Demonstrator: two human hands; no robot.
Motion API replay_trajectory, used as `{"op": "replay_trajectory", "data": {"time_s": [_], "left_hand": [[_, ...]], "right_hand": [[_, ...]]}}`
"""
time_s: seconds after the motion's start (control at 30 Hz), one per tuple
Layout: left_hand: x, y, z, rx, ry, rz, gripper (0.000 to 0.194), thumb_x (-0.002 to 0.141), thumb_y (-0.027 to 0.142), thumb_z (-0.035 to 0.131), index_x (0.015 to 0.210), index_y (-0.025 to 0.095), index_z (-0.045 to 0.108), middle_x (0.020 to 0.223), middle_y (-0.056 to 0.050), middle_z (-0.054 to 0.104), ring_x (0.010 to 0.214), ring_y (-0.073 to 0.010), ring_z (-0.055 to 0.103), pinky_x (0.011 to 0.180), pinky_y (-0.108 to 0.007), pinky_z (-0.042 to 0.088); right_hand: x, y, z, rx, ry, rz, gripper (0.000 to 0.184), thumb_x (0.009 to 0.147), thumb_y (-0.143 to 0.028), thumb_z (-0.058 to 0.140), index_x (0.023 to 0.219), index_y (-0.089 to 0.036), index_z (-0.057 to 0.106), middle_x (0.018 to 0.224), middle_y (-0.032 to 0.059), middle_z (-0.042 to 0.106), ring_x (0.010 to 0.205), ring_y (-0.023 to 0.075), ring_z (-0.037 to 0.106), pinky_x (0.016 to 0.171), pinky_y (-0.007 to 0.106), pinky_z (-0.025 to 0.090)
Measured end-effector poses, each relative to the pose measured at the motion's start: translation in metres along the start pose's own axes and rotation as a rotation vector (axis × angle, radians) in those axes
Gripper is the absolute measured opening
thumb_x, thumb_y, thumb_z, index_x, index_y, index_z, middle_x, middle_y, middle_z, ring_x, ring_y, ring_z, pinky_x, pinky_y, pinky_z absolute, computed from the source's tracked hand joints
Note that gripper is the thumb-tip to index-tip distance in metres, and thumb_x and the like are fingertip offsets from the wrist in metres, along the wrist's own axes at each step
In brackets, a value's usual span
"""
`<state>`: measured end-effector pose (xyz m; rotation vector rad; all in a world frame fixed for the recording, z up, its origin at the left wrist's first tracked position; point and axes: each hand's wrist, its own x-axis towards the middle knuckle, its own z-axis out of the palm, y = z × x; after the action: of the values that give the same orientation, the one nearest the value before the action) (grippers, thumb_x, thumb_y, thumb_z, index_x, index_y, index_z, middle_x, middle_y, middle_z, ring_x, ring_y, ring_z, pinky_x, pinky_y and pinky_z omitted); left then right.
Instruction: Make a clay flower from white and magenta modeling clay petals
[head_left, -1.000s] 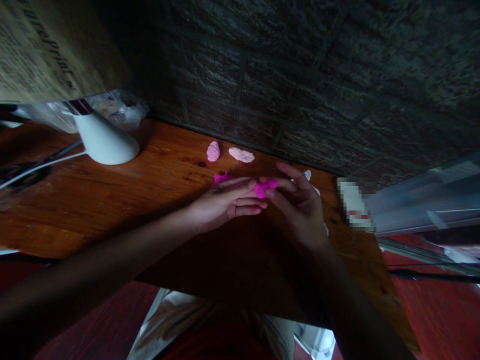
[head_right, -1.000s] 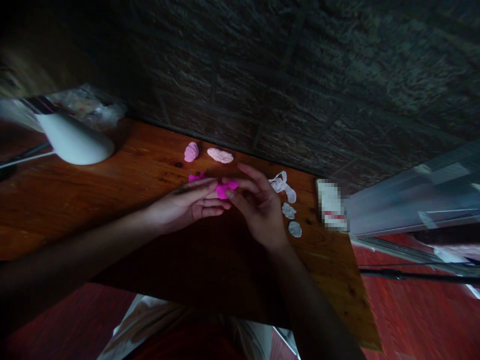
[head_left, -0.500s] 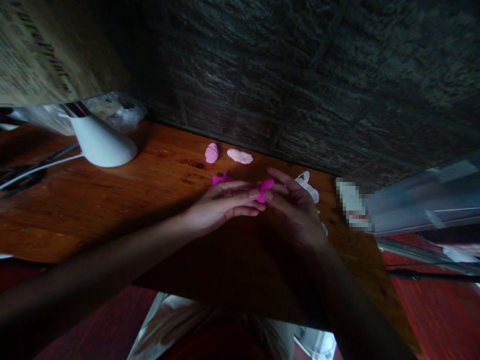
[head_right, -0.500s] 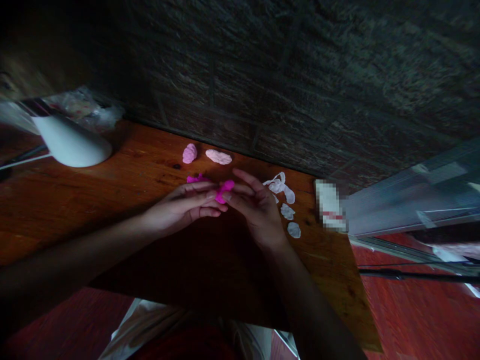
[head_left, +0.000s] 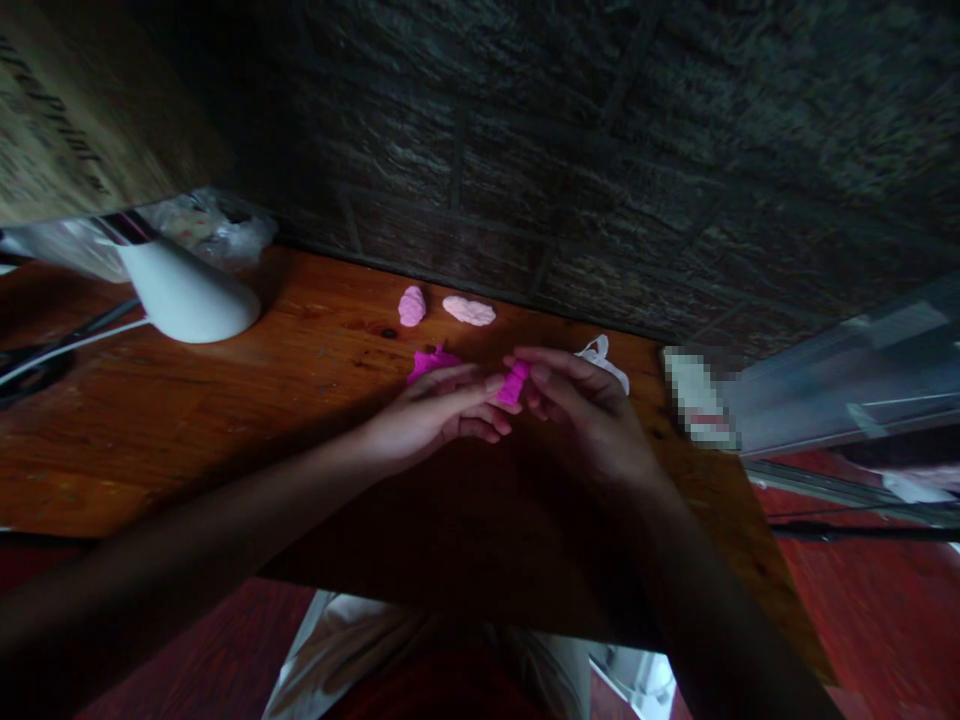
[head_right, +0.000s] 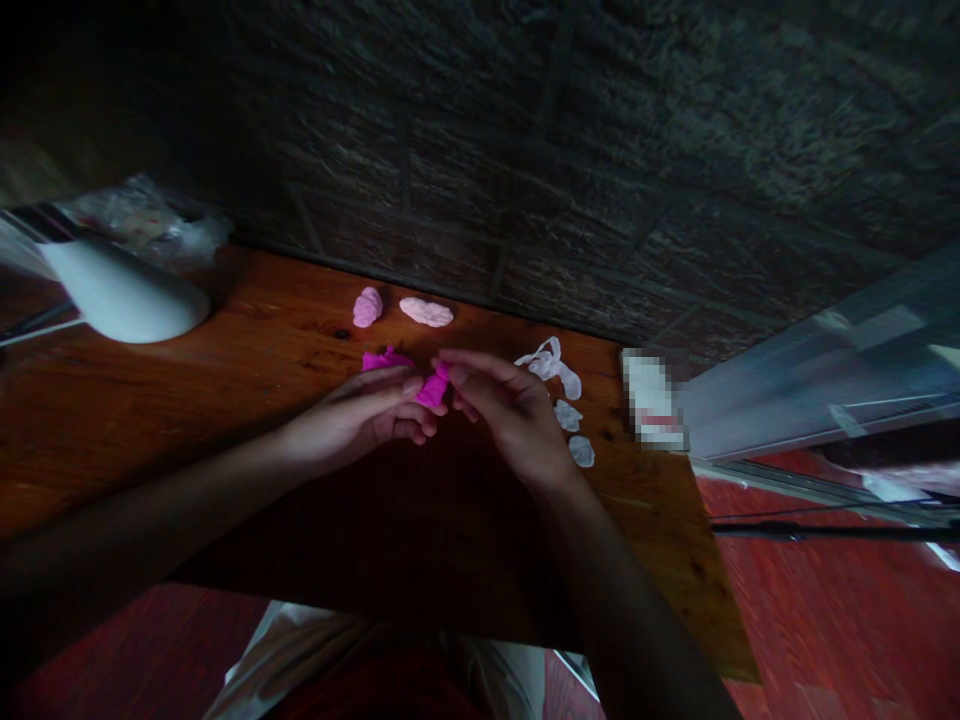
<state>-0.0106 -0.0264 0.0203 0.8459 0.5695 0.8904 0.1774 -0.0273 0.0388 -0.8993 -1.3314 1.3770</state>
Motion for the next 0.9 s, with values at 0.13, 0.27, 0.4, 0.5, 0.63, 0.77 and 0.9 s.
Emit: {"op": "replay_trajectory", "data": {"time_s": [0.13,0.27,0.4,0.5,0.63,0.77,0.9], "left_hand": [[-0.0009,-0.0003,-0.0003,0.034,-0.006,0.008,0.028,0.08,0.036,0.081,0.098,0.015,0.075,0.092,-0.006,0.076,0.071,-0.0137,0.071,0.064,-0.023,0.057],[-0.001,-0.0005,-0.0011,0.093,0.047,0.068,0.026,0.077,0.03,0.085,0.097,0.016,0.076,0.085,-0.003,0.075,0.068,-0.0134,0.071,0.063,-0.022,0.058],[-0.0006,0.0001,-0.0012,0.111,0.072,0.09,0.028,0.076,0.027,0.085,0.101,0.017,0.076,0.084,-0.003,0.076,0.068,-0.0131,0.072,0.063,-0.021,0.059],[-0.0001,0.0,-0.0005,0.083,0.072,0.074,0.029,0.076,0.027,0.085,0.102,0.018,0.076,0.087,-0.003,0.077,0.068,-0.012,0.071,0.062,-0.02,0.059],[-0.0001,-0.0007,0.0,0.035,0.088,0.035,0.024,0.075,0.024,0.085,0.097,0.018,0.078,0.089,-0.003,0.078,0.07,-0.0112,0.071,0.063,-0.018,0.059],[0.0004,-0.0012,0.0004,0.017,0.072,0.003,0.019,0.078,0.026,0.083,0.094,0.017,0.079,0.087,-0.004,0.077,0.071,-0.0117,0.07,0.063,-0.019,0.059],[0.0011,-0.0027,-0.0001,-0.012,0.053,-0.023,0.021,0.08,0.031,0.082,0.094,0.016,0.078,0.083,-0.003,0.075,0.069,-0.0104,0.068,0.059,-0.016,0.056]], "right_hand": [[-0.0003,-0.0013,0.0012,0.002,0.007,-0.017,0.017,0.083,-0.023,0.075,0.097,-0.032,0.081,0.096,-0.0009,0.079,0.066,0.0099,0.058,0.061,0.025,0.049],[0.0,0.0013,0.0014,-0.016,-0.015,-0.013,0.019,0.082,-0.021,0.077,0.098,-0.029,0.081,0.092,-0.0001,0.078,0.068,0.0097,0.059,0.061,0.024,0.048],[0.0013,0.0046,-0.0009,-0.026,-0.04,-0.013,0.018,0.083,-0.023,0.076,0.1,-0.027,0.08,0.085,-0.0009,0.077,0.063,0.0083,0.054,0.058,0.023,0.045],[0.0017,0.0038,-0.001,0.002,-0.034,-0.012,0.018,0.088,-0.026,0.071,0.104,-0.026,0.079,0.087,-0.0004,0.077,0.06,0.0079,0.053,0.055,0.023,0.045],[0.0017,0.0015,0.0,0.023,-0.027,-0.013,0.021,0.089,-0.025,0.069,0.109,-0.026,0.076,0.101,0.0019,0.079,0.057,0.0066,0.052,0.051,0.022,0.043],[0.002,0.0035,-0.0006,0.016,-0.07,0.01,0.028,0.086,-0.027,0.074,0.113,-0.025,0.073,0.105,0.0029,0.08,0.058,0.0073,0.053,0.049,0.021,0.042],[0.0015,0.0056,0.0006,0.011,-0.08,0.01,0.029,0.086,-0.03,0.074,0.114,-0.025,0.072,0.104,0.0025,0.08,0.058,0.0072,0.053,0.048,0.021,0.041]]}}
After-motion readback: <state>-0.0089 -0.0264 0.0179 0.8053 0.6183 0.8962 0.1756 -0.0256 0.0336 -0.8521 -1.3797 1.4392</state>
